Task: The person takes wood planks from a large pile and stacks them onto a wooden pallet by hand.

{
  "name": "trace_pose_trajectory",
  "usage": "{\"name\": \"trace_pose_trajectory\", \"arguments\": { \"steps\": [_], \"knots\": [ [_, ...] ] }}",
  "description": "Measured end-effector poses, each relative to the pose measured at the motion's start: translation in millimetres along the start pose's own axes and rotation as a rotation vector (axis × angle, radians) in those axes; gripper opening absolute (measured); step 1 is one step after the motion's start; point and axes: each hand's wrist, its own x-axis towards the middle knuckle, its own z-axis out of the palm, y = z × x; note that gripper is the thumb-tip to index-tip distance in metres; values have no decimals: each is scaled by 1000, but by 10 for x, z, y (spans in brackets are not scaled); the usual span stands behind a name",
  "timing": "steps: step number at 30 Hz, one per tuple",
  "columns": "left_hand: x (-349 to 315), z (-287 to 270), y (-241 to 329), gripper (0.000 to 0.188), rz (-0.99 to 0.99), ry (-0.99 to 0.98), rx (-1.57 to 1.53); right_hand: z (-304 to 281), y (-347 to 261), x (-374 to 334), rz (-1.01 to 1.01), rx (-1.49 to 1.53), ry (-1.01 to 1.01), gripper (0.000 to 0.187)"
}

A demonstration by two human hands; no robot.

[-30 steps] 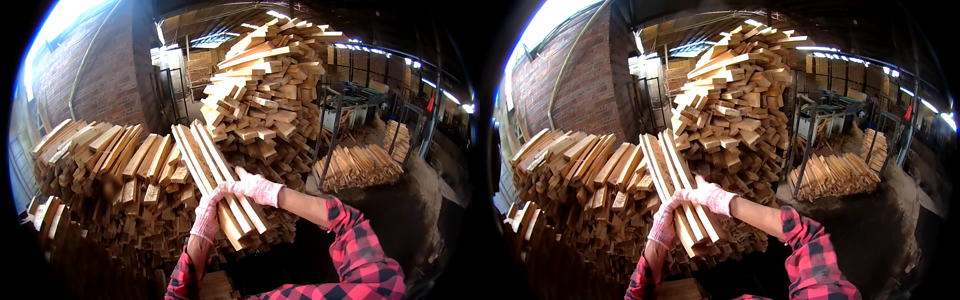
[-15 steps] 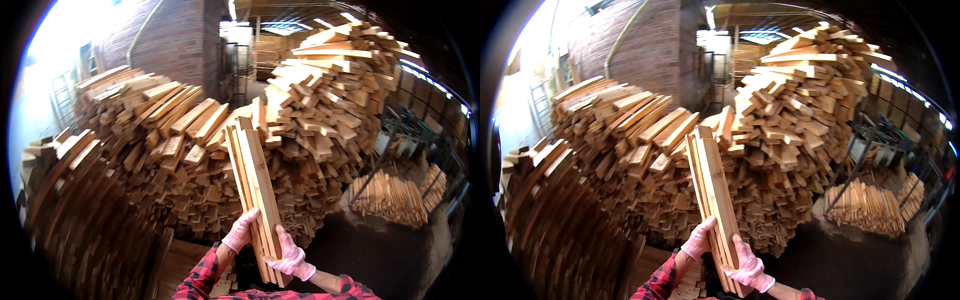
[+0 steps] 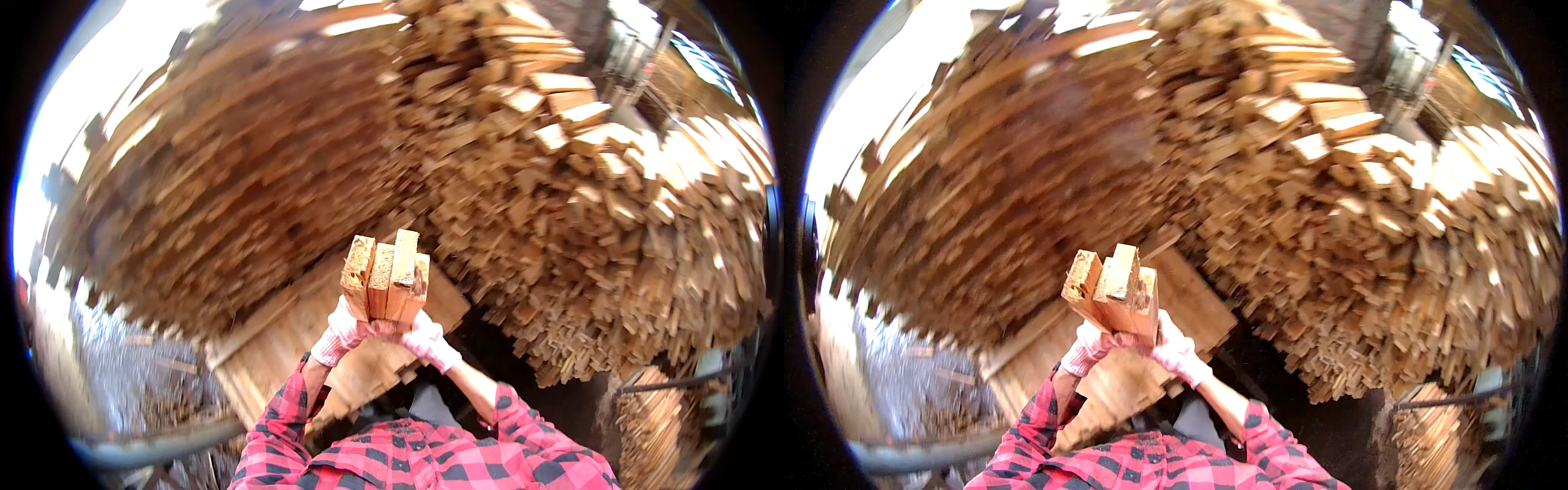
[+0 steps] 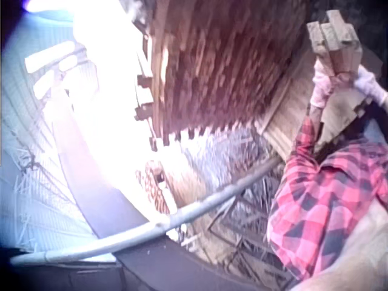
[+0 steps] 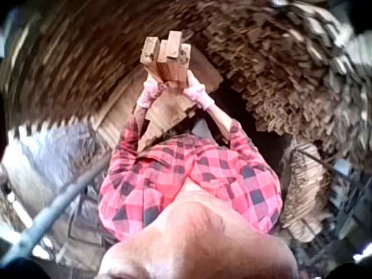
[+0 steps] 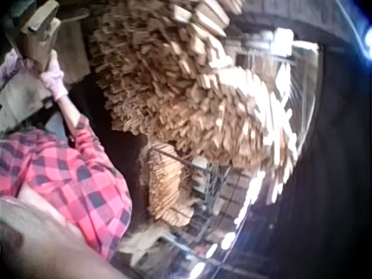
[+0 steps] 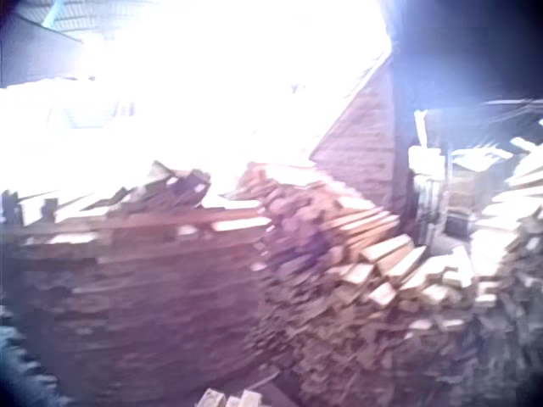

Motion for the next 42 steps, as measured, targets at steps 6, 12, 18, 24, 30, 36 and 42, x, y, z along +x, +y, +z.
{"name": "trace_pose_trajectory", "arguments": {
  "steps": [6,12,18,24,30,36,42],
  "knots": [
    [-734,-696,-1460,104,1,261,603,921,741,357,129,-517,-396,84],
    [-807,-950,-1358,99,-185,304,436,1101,368,594,110,-365,-362,96],
    [-913,-822,-715,98,-217,457,7,624,573,746,-22,-328,-327,99],
    [-2259,-1086,-1190,89,-440,729,625,-174,-53,1001,-226,-873,-510,87],
    [-2651,-1211,-1983,82,-947,317,1209,-453,688,1189,-5,-1367,-632,65],
    [-2520,-1221,-3018,81,-1204,95,1398,118,1629,998,-32,-1534,-815,57],
    [-2886,-1393,-3025,72,-895,258,1314,151,1895,884,-44,-1462,-729,36]
  ]
}}
